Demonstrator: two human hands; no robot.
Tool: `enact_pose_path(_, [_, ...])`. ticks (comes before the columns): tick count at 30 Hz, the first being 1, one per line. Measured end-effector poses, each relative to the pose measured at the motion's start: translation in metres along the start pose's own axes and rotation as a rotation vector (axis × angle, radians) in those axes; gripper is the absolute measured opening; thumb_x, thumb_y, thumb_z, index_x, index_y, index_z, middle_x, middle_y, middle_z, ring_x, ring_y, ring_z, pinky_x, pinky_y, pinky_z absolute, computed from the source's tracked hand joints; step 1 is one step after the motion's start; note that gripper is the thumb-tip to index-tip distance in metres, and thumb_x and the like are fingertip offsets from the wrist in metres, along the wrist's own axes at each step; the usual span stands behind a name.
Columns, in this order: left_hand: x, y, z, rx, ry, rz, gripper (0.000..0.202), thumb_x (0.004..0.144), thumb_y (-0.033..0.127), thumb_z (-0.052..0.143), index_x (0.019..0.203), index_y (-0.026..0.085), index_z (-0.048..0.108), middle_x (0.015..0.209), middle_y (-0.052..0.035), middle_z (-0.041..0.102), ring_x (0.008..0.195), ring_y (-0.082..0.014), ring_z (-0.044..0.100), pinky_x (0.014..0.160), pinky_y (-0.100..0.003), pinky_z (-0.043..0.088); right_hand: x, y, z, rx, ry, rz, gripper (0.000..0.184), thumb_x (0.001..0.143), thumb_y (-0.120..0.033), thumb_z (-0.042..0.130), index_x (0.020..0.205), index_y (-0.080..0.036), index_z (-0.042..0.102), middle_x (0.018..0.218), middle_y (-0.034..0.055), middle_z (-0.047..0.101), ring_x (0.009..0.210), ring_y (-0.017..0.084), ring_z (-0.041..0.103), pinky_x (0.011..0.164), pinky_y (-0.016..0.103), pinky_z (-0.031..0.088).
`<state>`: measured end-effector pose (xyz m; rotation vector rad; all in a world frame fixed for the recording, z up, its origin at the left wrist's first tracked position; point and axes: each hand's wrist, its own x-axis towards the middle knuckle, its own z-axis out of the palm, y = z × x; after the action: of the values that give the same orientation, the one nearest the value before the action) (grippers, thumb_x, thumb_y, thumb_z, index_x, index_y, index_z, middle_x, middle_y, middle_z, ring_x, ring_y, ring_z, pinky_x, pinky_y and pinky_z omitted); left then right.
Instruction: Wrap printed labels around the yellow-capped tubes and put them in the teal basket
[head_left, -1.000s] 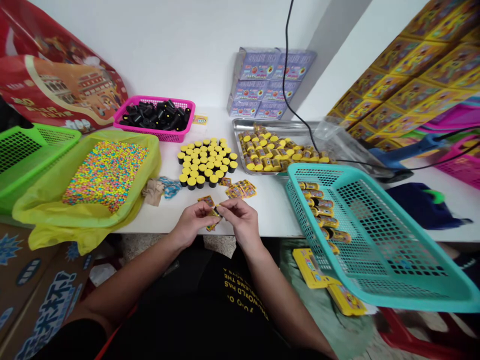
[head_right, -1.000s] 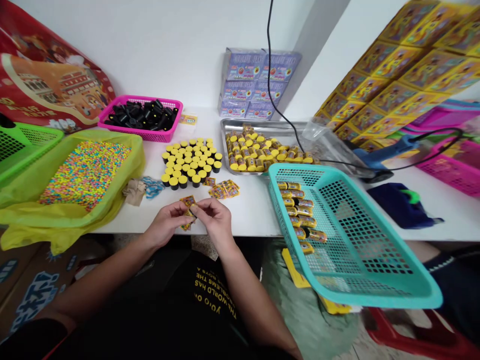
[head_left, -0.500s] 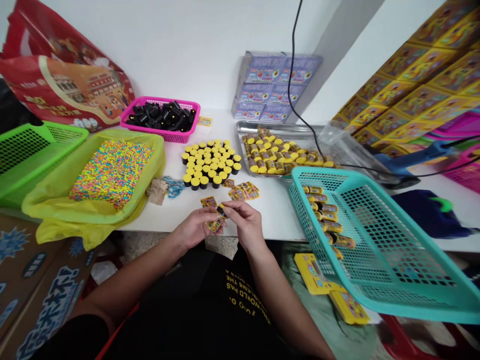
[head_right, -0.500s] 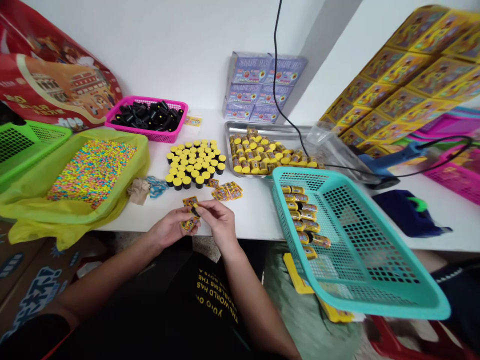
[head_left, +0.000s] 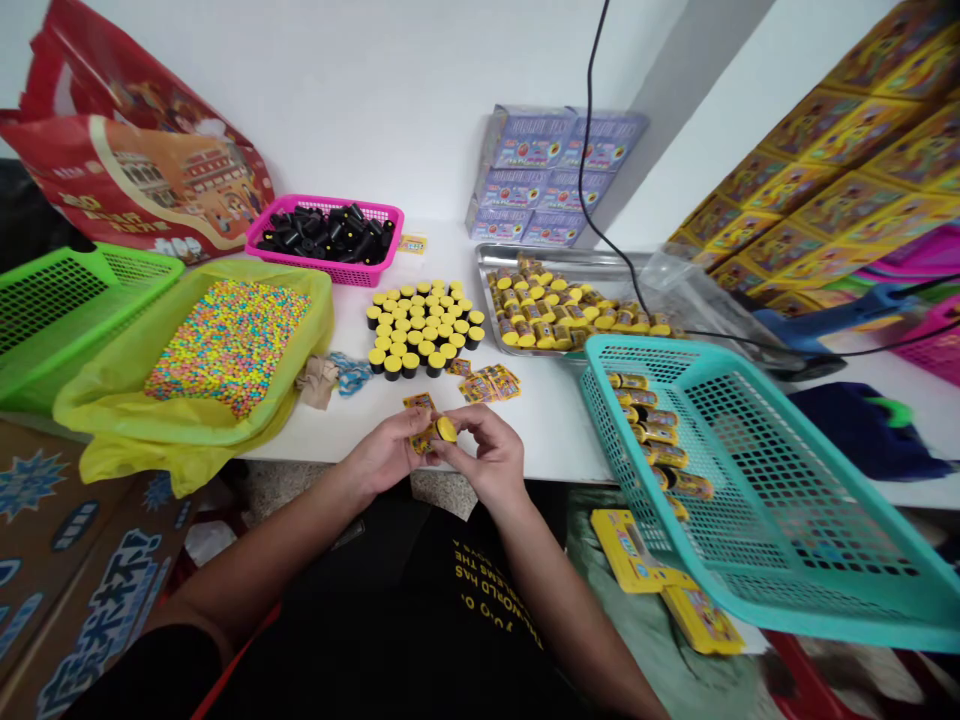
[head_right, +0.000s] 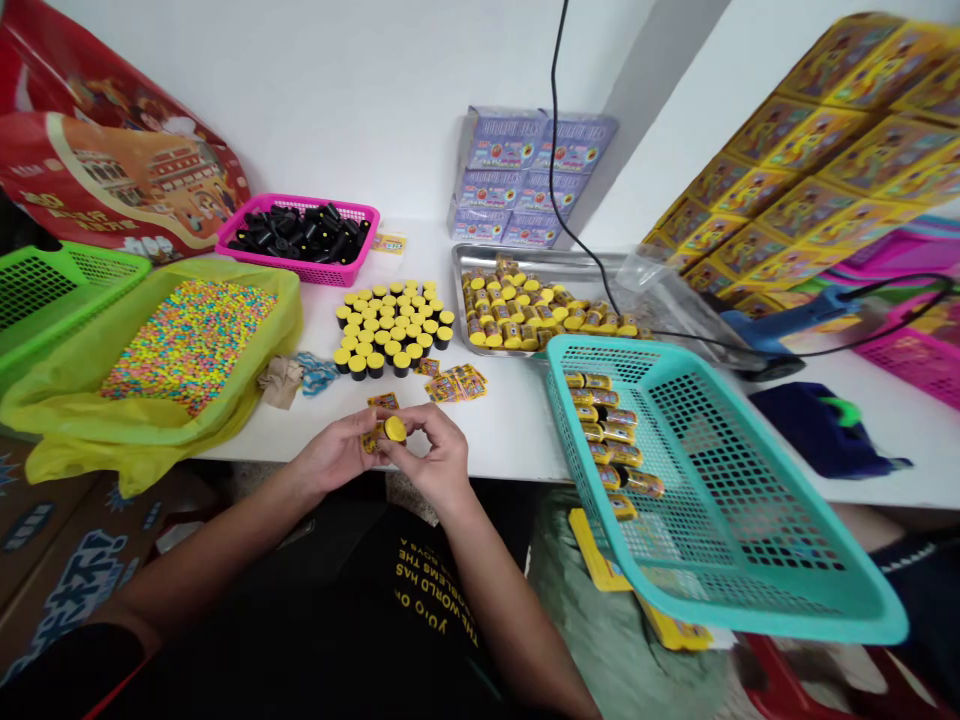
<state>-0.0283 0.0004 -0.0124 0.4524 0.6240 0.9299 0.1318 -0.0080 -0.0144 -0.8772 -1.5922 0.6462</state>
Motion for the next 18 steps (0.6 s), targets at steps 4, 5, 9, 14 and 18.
enact_pose_path(4, [0.006, -0.002, 0.002, -0.026, 0.036, -0.077, 0.025, 0.080, 0.036, 0.072, 0.086, 0.012, 0.068, 0.076, -0.0063, 0.067, 0.065, -0.0151, 0.061, 0.063, -0.029, 0.050, -0.002, 0.001, 0.002, -0.260, 0.086, -0.319, 0.034, 0.078, -0.011, 0.070, 0.108, -0.025, 0.063, 0.097, 0.0051, 0.067, 0.085, 0.020, 0.063, 0.074, 0.037, 0.054])
enact_pose_path(5, [0.007, -0.002, 0.003, -0.040, 0.054, -0.073, 0.021, 0.080, 0.032, 0.072, 0.084, 0.012, 0.068, 0.074, -0.0052, 0.067, 0.063, -0.0143, 0.061, 0.063, -0.028, 0.050, -0.003, 0.001, 0.002, -0.301, 0.069, -0.389, 0.037, 0.079, -0.010, 0.069, 0.112, -0.025, 0.062, 0.100, 0.0063, 0.067, 0.088, 0.021, 0.063, 0.075, 0.038, 0.054])
enact_pose_path(9, [0.007, 0.002, 0.008, -0.063, 0.085, -0.008, 0.013, 0.070, 0.013, 0.075, 0.081, 0.011, 0.068, 0.075, -0.0029, 0.068, 0.064, -0.0119, 0.061, 0.064, -0.025, 0.048, -0.005, 0.000, 0.000, -0.283, 0.045, -0.336, 0.041, 0.081, -0.015, 0.071, 0.119, -0.024, 0.060, 0.104, 0.0085, 0.066, 0.092, 0.023, 0.063, 0.078, 0.042, 0.055])
enact_pose_path(14, [0.005, 0.008, 0.007, -0.062, 0.036, 0.023, 0.020, 0.065, 0.008, 0.076, 0.084, 0.012, 0.069, 0.080, -0.0033, 0.070, 0.069, -0.0122, 0.064, 0.069, -0.025, 0.049, -0.006, 0.005, 0.000, -0.223, 0.037, -0.216, 0.029, 0.085, -0.019, 0.069, 0.114, -0.024, 0.065, 0.098, 0.0071, 0.064, 0.089, 0.021, 0.063, 0.076, 0.039, 0.056])
enact_pose_path(18, [0.008, 0.007, 0.003, -0.121, 0.098, 0.009, 0.015, 0.072, 0.016, 0.077, 0.084, 0.012, 0.068, 0.080, -0.0034, 0.070, 0.068, -0.0132, 0.064, 0.069, -0.027, 0.050, -0.007, 0.010, 0.005, -0.304, 0.060, -0.286, 0.028, 0.084, -0.017, 0.069, 0.111, -0.024, 0.068, 0.097, 0.0074, 0.065, 0.088, 0.021, 0.062, 0.075, 0.038, 0.055])
